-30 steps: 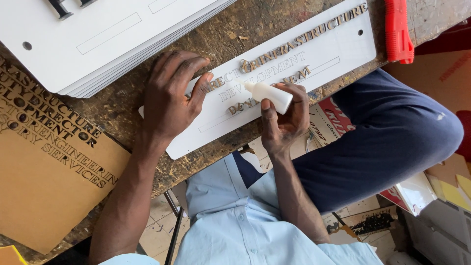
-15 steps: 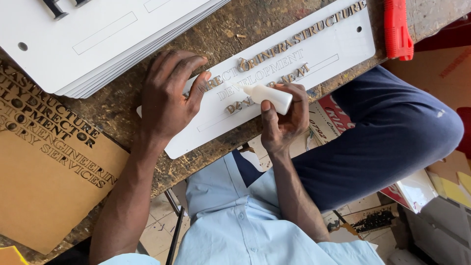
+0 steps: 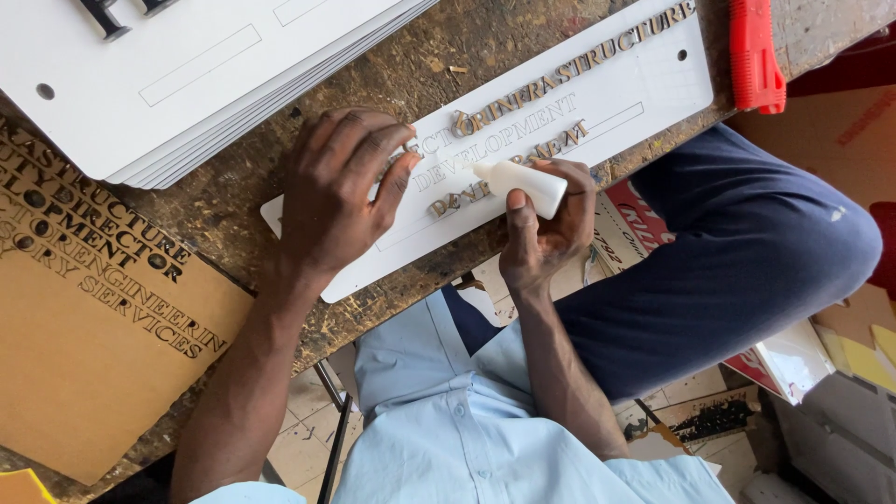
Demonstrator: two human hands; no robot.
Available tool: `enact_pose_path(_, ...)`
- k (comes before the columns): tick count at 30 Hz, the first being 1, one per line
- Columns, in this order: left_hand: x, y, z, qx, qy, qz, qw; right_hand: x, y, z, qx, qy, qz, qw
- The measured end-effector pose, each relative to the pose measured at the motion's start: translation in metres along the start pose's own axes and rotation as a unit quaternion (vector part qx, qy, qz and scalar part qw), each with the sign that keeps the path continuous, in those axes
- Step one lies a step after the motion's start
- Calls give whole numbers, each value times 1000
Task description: Applying glue to acrylic letters and mounting them onto a sign board
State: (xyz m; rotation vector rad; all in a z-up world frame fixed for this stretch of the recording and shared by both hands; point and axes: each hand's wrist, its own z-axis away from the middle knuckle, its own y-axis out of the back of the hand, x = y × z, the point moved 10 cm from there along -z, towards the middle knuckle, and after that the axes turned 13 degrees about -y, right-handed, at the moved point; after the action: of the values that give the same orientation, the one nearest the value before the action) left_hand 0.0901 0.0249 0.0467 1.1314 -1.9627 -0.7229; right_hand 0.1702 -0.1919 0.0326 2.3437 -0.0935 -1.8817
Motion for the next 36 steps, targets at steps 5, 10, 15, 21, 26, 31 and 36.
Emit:
enact_pose_path(5,13,-4,-3,-8,0,-28,1000,13,9,0,28,-30,-46,998)
enact_pose_path(10,18,-5,-6,39,-32,-63,997,41,20,-5,12,-28,-132,991)
enact_pose_path(15,21,-9,-10,37,-30,-102,994,40,20,-6,21,-48,-164,985)
enact_pose_path(21,19,-13,-11,33,-8,-97,995,54,25,-6,26,-53,-179,982)
enact_pose_path(26,17,-15,-11,29,4,-91,995,39,19,-5,28,-63,-191,979)
enact_pose_path(31,15,-13,-11,27,12,-86,996,48,21,-8,29,-67,-226,971)
enact_pose_path(36,12,-14,-10,20,30,-70,997,45,20,-10,31,-106,-251,962)
